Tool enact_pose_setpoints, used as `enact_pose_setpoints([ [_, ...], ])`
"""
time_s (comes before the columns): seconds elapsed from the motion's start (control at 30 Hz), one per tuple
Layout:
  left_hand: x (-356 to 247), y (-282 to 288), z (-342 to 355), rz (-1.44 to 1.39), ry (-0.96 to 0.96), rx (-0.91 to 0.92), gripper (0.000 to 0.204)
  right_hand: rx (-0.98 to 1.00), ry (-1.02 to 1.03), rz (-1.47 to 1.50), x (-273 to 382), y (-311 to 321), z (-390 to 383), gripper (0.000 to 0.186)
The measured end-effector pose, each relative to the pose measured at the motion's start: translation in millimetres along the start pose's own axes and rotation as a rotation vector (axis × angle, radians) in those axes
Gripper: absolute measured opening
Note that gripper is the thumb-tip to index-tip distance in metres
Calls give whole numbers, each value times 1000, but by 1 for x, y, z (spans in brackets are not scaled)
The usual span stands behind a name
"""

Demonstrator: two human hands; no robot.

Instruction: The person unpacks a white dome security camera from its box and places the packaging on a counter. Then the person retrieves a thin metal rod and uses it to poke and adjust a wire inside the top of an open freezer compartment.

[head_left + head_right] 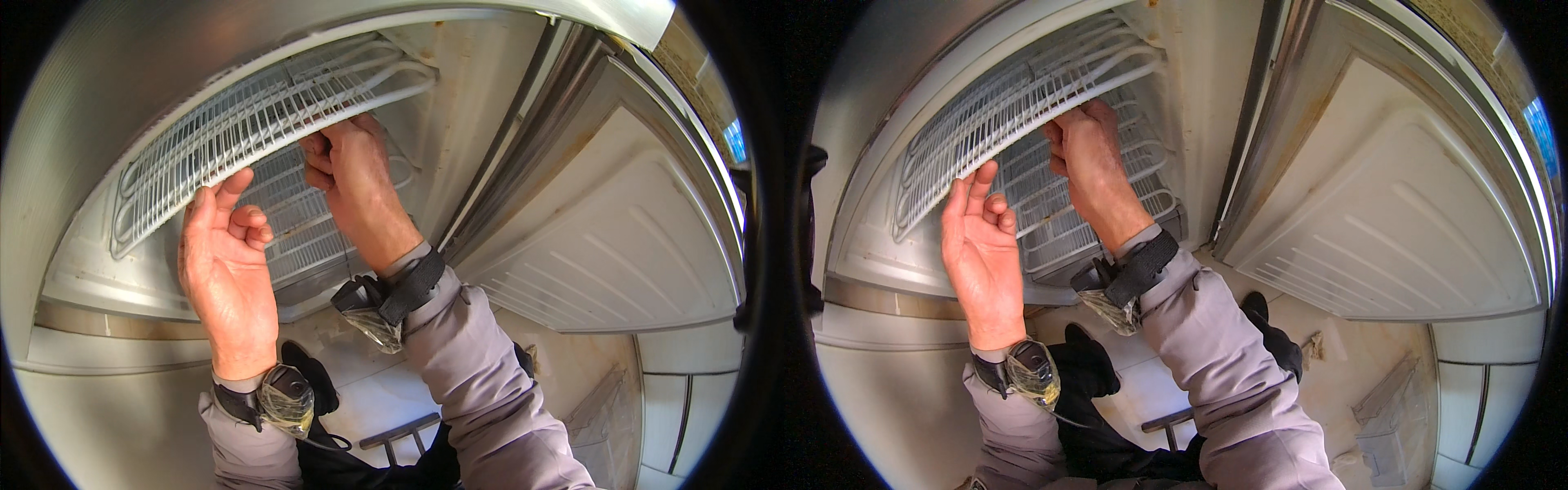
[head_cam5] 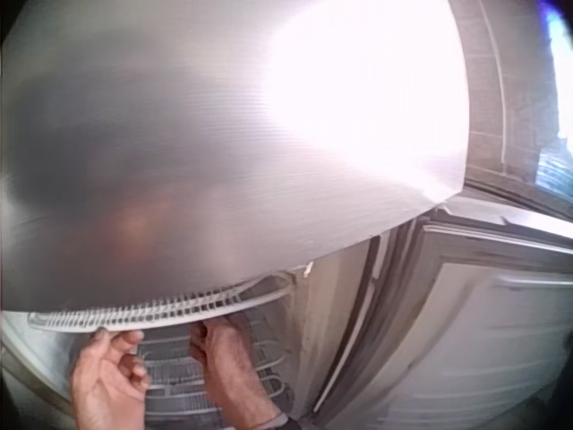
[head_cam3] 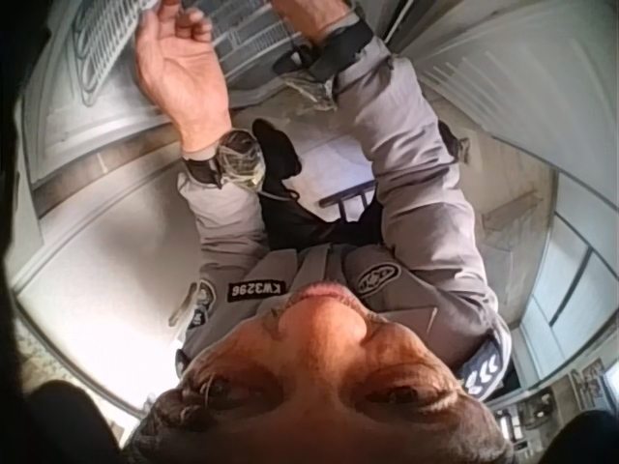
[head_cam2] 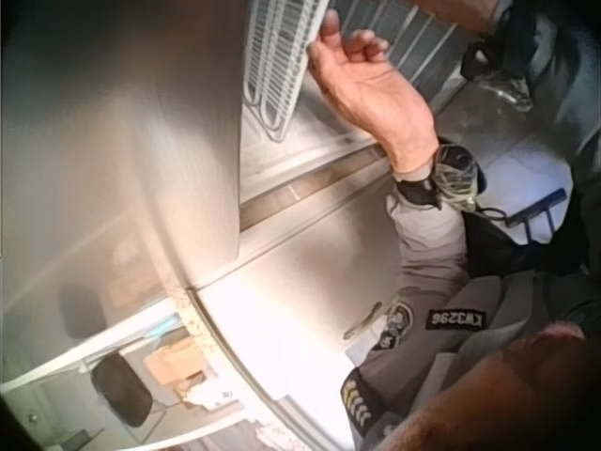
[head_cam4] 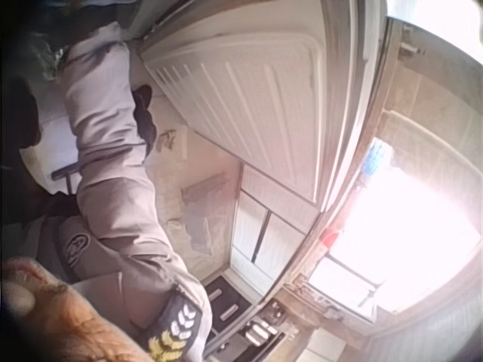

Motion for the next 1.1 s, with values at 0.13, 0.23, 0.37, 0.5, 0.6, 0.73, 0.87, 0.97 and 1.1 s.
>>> enact_pose_setpoints([
  [0.13, 0, 1, 0, 31, -10, -16, 32, -6, -54, 78, -7, -10, -3, 14],
  [0.23, 0, 0, 0, 27, -7, -14, 32, 19, -146, 143, -6, -11, -4, 14],
  [0.37, 1, 0, 1, 31, 1, -37, 32, 47, -139, 110, 0, -6, -5, 16],
  [0.5, -3, 4, 0, 13, -11, -29, 32, 32, -109, 90, -4, -10, -6, 14],
  [0.6, -3, 5, 0, 1, -6, -25, 32, 61, -171, 142, -6, -12, -6, 13],
  [0.73, -3, 5, 1, -9, 6, -16, 33, 61, -205, 177, -6, -12, -6, 13],
  [0.87, -6, 8, 1, -30, 16, -13, 33, 43, -122, 142, -12, -16, -9, 13],
  [0.97, -6, 9, 0, -53, 15, -4, 30, 65, -115, 129, -14, -16, -10, 12],
  [1.1, 0, 12, -6, 85, 24, 28, 30, 53, -118, 88, -13, -14, -11, 12],
])
Point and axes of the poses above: each hand's wrist, its own z-axis towards the middle knuckle, its own y-axis out of the back of the hand, x = y × z, the point moved 1 cm from there along z, towards the middle knuckle, and after that the axes turned 9 degrees about -y, right-handed, at the moved point
